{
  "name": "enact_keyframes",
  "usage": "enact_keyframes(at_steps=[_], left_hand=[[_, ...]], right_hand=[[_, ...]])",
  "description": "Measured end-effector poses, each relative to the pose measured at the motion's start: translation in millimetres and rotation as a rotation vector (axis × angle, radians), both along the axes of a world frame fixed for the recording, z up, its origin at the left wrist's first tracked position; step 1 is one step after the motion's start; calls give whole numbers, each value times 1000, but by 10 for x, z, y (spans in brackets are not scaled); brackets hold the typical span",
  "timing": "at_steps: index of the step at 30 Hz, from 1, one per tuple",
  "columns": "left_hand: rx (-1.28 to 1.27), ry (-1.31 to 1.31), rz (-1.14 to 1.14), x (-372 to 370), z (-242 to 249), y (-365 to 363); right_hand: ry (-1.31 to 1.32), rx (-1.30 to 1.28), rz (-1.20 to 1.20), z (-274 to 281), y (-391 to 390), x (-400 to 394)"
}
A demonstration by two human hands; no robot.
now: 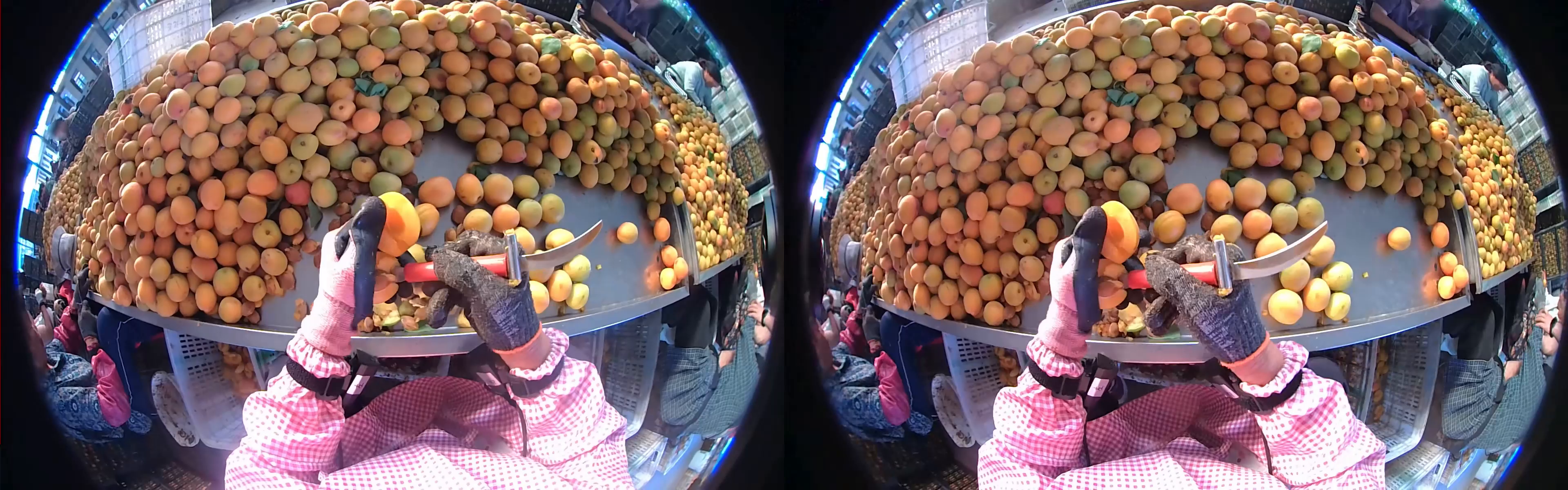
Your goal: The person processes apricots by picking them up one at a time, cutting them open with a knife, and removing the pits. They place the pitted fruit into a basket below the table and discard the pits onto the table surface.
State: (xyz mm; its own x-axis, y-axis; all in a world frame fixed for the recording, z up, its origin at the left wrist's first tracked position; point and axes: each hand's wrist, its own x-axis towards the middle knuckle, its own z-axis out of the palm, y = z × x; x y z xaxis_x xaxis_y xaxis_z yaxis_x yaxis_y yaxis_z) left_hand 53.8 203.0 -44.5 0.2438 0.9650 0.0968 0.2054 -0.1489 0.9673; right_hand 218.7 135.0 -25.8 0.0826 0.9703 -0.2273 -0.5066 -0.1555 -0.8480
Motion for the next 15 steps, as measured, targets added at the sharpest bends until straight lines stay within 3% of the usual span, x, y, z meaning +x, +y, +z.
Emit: enact_keyframes(at_steps=[1,3,4,5,7,9,10,11,12,13,14,15], left_hand=[[-9,1,0,-20,93,14],[154,9,-308,-84,139,93],[745,88,-116,-19,-214,217],[900,223,-249,-114,-210,312],[-298,-198,-180,-25,75,99],[-580,-279,-8,59,159,164],[-488,-389,197,202,137,120],[-484,-397,197,191,-25,161],[-273,-313,236,176,-294,245],[-60,-228,265,207,-260,311],[-352,-487,140,171,-188,223],[-492,-560,147,191,-45,194]], right_hand=[[1,-9,0,-14,12,21],[118,23,102,-46,28,49],[107,-51,85,12,32,48],[121,-38,96,70,46,36],[185,10,62,-109,70,68],[124,72,117,-194,30,-20],[2,96,59,-294,-31,-173],[-125,123,0,-351,-76,-293],[-562,346,-52,-354,-95,-365],[-1002,564,-116,-313,-78,-421],[-1105,597,-161,-181,-61,-431],[-1115,606,-178,-125,-56,-352]])
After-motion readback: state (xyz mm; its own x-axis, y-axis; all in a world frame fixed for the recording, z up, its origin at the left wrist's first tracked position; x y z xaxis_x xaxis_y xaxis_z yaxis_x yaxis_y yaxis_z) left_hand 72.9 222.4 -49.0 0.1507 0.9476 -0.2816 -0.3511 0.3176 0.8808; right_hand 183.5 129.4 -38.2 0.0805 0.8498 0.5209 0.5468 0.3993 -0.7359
